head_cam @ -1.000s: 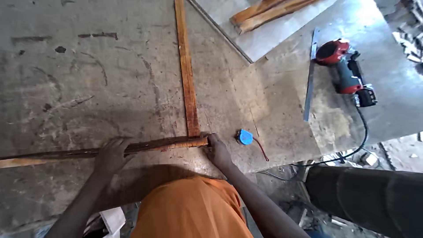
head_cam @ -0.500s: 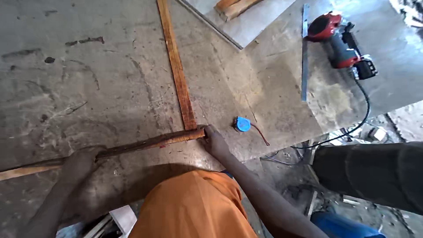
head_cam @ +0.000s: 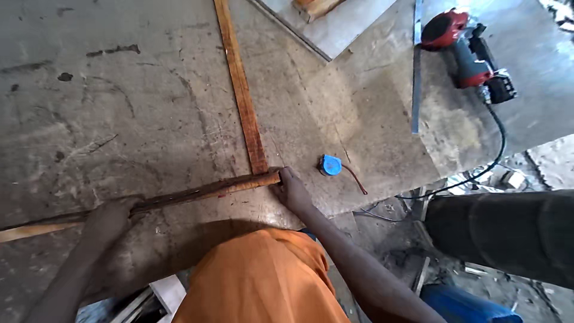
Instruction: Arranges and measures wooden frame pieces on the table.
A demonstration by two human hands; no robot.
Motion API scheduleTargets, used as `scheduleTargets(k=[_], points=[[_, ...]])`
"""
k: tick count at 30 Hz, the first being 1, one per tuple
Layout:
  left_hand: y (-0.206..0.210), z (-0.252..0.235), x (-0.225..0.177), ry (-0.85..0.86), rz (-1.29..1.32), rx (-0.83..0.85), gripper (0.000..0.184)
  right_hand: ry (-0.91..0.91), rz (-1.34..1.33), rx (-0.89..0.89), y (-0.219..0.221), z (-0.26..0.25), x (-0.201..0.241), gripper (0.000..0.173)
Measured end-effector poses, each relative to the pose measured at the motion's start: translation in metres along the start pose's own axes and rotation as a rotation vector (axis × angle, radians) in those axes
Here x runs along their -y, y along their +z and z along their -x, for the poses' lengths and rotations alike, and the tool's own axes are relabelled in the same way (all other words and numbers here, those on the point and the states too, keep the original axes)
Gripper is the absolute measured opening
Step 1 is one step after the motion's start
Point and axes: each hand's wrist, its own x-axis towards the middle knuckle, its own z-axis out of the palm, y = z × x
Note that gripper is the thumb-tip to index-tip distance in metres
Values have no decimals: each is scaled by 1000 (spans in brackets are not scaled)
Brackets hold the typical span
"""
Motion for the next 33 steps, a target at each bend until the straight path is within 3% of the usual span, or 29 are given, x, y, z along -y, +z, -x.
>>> scheduleTargets(k=[6, 26, 33], points=[[-1, -2, 0, 30, -3, -31, 46, -86, -18, -60, 3, 0, -5, 43], [-11, -2, -6, 81, 35, -93, 44, -4, -25, -45, 4, -2, 0, 46], [-13, -1, -9, 21, 16, -57, 45, -22, -57, -14, -24, 1, -7, 66]])
